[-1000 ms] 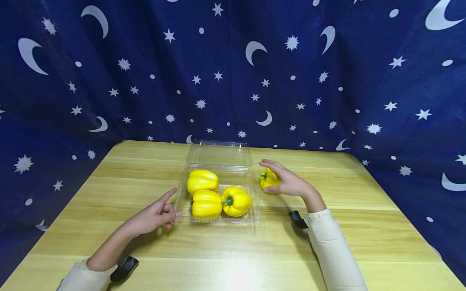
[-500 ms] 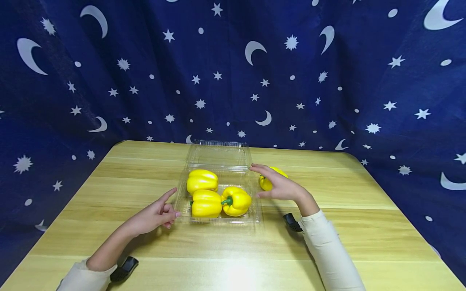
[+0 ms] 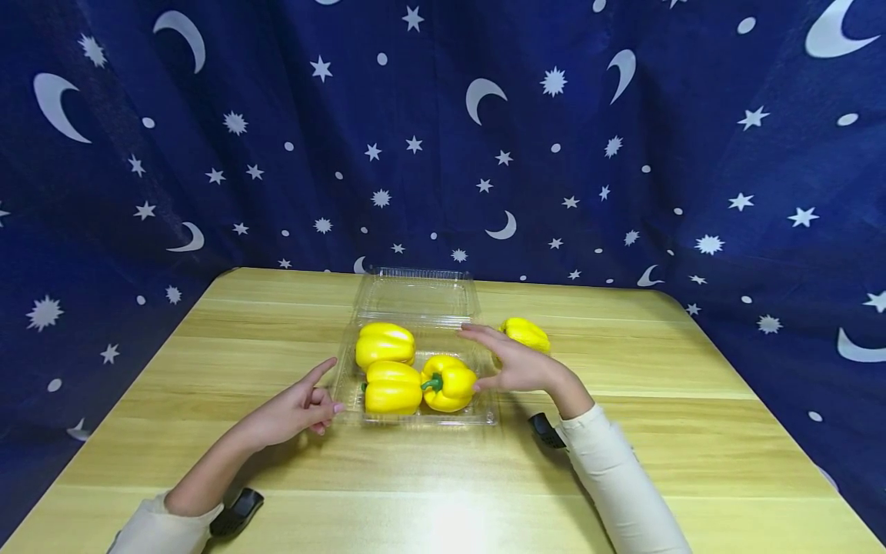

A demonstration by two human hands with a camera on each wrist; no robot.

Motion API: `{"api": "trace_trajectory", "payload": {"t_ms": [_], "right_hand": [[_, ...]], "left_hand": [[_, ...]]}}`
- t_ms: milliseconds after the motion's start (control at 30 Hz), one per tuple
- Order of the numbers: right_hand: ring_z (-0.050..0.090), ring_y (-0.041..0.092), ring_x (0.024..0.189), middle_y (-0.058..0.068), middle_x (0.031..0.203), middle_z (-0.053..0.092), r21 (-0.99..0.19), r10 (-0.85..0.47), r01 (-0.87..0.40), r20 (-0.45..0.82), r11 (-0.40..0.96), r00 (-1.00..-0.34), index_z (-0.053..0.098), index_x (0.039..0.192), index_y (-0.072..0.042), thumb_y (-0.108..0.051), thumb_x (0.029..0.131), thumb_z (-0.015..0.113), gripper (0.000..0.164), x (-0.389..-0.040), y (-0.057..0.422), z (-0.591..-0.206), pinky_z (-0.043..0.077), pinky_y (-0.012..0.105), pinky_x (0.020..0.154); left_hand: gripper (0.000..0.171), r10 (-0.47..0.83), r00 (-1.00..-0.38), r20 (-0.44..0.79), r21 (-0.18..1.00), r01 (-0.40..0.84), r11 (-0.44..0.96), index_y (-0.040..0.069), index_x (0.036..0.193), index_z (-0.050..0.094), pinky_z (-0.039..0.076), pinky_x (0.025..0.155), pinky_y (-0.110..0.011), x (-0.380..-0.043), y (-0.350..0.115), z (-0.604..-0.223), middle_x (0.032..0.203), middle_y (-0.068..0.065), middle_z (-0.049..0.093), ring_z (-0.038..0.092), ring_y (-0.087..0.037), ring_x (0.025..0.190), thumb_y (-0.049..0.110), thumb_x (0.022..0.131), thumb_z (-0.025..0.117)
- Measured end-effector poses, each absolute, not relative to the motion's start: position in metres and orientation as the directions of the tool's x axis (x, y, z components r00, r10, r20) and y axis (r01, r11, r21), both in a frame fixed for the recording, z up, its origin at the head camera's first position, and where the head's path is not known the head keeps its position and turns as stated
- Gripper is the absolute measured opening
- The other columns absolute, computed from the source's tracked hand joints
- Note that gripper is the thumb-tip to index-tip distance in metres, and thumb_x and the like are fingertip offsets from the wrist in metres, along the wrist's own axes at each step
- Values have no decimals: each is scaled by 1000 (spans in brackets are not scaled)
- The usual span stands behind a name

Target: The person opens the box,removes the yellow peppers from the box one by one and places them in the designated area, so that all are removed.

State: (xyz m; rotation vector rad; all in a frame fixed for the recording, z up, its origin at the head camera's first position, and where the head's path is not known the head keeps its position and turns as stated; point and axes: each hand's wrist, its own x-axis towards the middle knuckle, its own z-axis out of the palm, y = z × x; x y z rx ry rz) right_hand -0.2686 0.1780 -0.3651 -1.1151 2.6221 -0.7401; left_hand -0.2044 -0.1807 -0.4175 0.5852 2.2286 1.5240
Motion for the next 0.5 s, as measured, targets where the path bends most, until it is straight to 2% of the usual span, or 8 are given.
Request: {"api": "trace_trajectory", "payload": {"t_ms": [300, 500], "right_hand": [[24, 35, 135, 15, 147, 25, -490, -740, -639, -18, 593, -673, 30, 141, -8, -27, 76, 71, 79, -265, 169, -372, 27, 54, 105], [25, 34, 135, 14, 147, 28, -449, -732, -642, -41, 621, -680, 29, 142, -8, -26, 75, 72, 81, -263, 163, -375, 22, 55, 107]], "left_hand": [[83, 537, -841, -69, 939, 127, 320, -1, 144, -8, 50, 61, -28, -204, -182, -417, 71, -6, 50, 51, -11, 61, 21, 92, 54], [83, 534, -843, -70, 938, 127, 323, -2, 144, -7, 50, 61, -29, -204, -182, -418, 71, -6, 50, 51, -11, 61, 21, 92, 54]]}}
